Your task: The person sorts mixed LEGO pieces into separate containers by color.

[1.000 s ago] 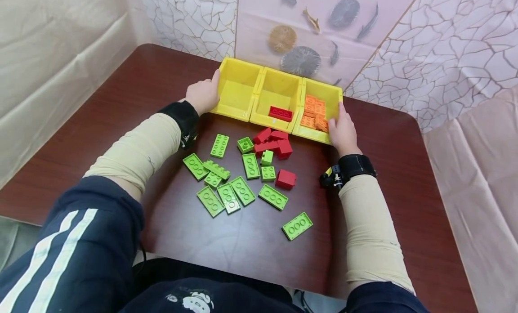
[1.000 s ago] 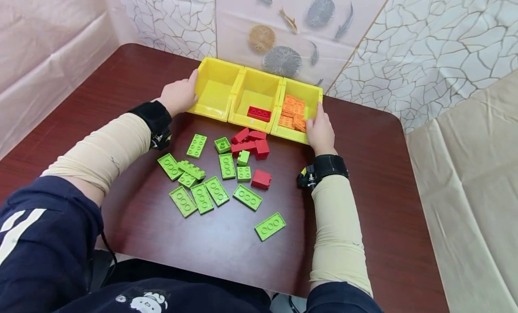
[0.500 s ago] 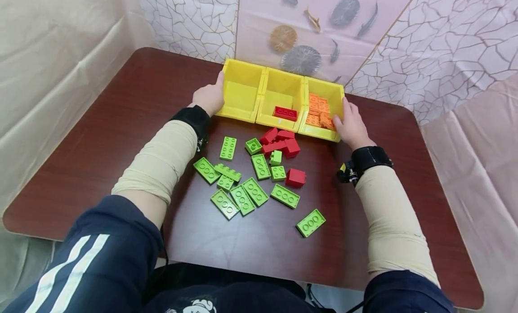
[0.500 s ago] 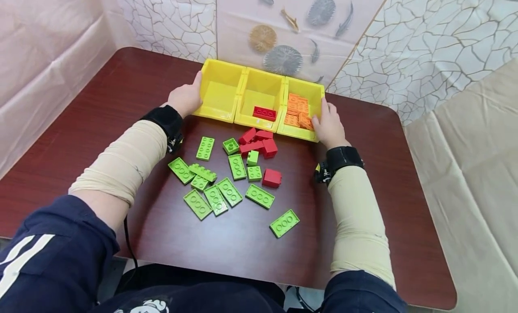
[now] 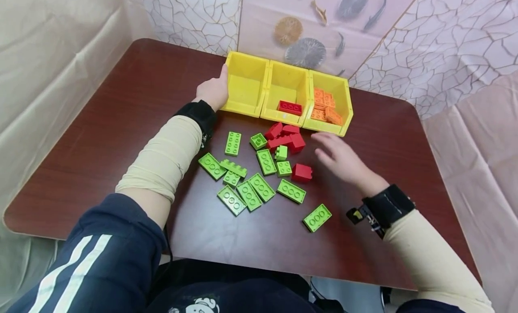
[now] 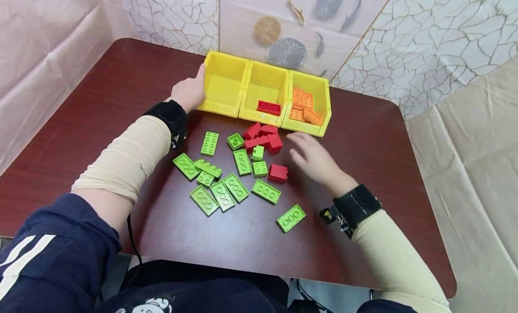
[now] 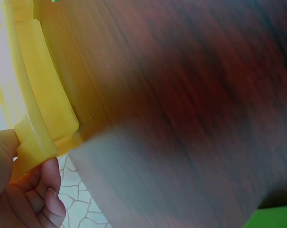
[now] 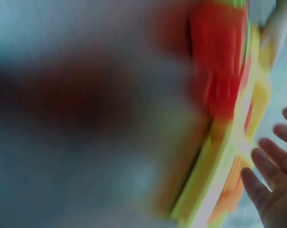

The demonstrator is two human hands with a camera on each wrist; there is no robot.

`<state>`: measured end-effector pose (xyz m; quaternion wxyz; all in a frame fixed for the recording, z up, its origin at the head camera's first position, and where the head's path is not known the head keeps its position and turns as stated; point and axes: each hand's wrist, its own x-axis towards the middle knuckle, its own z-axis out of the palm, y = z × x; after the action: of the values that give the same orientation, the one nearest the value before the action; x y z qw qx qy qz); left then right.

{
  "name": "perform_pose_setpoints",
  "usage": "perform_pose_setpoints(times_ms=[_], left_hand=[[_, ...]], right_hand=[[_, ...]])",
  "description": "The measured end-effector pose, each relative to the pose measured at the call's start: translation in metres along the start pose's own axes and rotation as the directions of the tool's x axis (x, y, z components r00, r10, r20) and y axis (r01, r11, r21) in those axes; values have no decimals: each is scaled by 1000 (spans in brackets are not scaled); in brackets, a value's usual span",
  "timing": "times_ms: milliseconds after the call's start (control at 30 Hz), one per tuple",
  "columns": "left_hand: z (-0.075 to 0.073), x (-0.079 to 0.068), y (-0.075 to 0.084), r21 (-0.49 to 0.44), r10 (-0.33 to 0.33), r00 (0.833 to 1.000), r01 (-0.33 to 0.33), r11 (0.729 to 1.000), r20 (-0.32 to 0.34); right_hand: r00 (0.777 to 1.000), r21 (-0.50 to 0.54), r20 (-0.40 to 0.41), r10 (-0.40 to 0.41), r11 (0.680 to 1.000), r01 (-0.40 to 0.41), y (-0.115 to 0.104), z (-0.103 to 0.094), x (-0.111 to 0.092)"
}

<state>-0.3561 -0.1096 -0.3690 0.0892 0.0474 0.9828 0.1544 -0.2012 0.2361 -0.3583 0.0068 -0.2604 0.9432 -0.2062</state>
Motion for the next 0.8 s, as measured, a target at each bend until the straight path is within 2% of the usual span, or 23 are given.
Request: perform_pose_setpoints(times_ms=[133,267,500,800], left_hand=[[-4,0,0,-22,-15,1000,15,1000,20],[-3,0,1,-28,-26,998,28,999,49],[-6,-2,2,3,-27,999,27,1000,44],[-5,-5,5,-17,-53,997,54,998,55]], right_hand=[[986,22,165,-2,1000,-2,-22,14,-15],[973,-22,232,11,1000,-6,-25,26,-22],[978,-59,208,-34,997,48,-26,31,-20],[988,-85,145,-58,994,71,-28,13,-5]])
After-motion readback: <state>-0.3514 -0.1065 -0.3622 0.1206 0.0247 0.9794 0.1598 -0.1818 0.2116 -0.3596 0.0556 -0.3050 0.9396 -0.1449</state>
